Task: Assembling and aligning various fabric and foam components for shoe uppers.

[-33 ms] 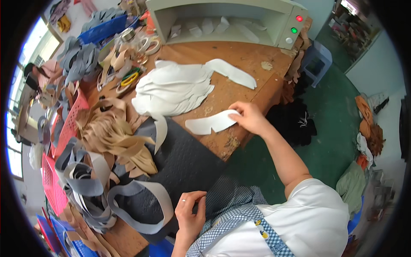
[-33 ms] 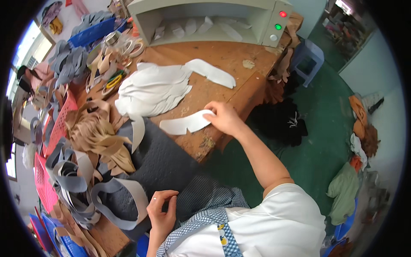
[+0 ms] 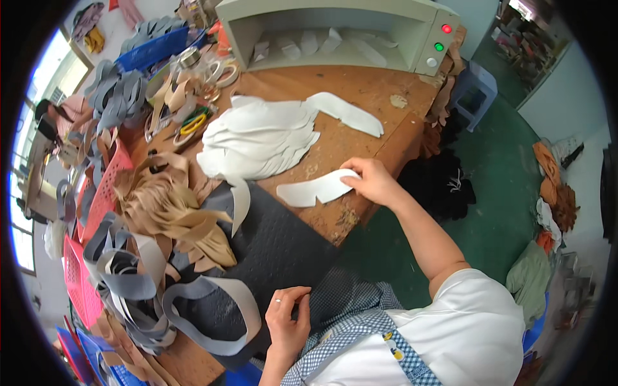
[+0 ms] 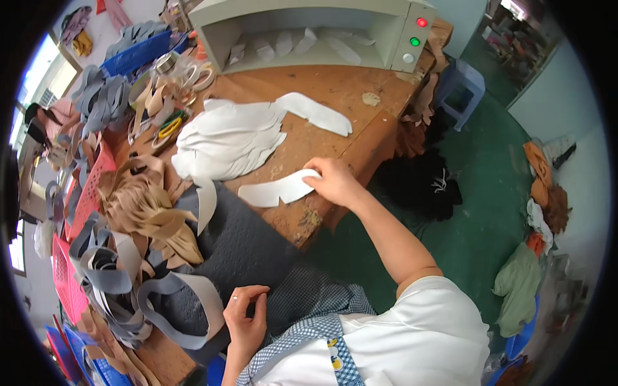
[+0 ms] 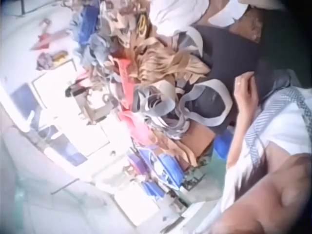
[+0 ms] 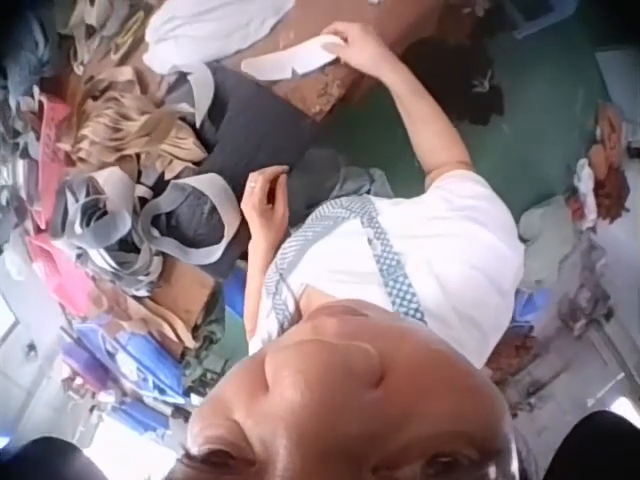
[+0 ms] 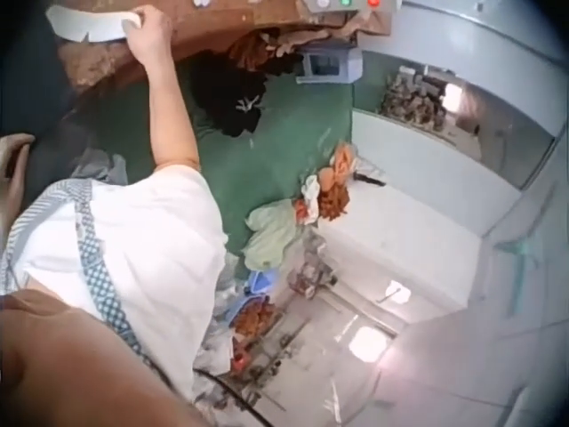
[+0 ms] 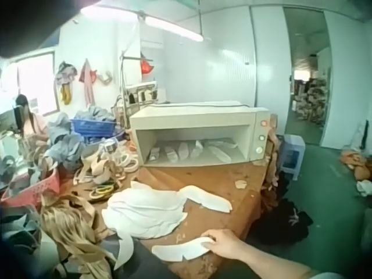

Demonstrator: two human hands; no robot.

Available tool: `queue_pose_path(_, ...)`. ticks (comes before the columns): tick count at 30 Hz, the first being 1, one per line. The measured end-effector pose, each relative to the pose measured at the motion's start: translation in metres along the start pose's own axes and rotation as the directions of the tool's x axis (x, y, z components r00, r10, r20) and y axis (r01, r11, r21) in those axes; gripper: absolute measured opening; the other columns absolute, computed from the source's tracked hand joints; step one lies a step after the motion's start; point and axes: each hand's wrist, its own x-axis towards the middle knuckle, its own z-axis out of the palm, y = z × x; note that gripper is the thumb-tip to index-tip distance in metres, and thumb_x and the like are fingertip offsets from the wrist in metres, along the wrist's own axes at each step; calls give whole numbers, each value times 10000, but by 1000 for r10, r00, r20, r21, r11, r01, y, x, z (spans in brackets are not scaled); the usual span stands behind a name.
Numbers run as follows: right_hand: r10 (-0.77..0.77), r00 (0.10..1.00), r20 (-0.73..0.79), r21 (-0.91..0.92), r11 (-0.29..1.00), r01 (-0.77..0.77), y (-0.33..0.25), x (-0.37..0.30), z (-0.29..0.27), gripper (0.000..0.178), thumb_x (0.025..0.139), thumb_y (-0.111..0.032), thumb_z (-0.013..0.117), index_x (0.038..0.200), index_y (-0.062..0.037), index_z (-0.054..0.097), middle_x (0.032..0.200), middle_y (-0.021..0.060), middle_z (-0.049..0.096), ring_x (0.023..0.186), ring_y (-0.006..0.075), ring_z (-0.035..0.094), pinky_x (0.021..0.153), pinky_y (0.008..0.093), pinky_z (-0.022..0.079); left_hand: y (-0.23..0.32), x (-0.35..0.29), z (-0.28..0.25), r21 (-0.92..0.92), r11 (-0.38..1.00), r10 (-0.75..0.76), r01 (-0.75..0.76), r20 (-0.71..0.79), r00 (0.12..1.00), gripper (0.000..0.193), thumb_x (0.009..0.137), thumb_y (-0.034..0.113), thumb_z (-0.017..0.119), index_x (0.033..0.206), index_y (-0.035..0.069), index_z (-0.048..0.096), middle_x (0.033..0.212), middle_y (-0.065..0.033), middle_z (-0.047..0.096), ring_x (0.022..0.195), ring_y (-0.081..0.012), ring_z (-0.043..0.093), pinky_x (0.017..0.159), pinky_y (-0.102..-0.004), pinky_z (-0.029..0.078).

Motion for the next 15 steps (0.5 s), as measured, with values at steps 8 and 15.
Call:
queue_pose_path(8,-196,906,-376,-281,955,90,1,129,-63,195,843,-252,634,810,-68,690,814,158,691,787,338,674,697,444,534,-32,30,26,121,989,-72,82,-82,994,52,866,-43,627,897,-10,652,735,-79,634,594,-118,600,527,-219,448)
queue_pose_path(15,187,724,-663,-380,749,-542,75,299,-166,258,856,-169,606,1043,-21,704,1130,206,663,1086,343,628,886,424,518,-31,34,24,28,978,-204,209,-132,970,78,831,-43,658,891,0,680,699,-78,639,563,-123,618,472,-226,452)
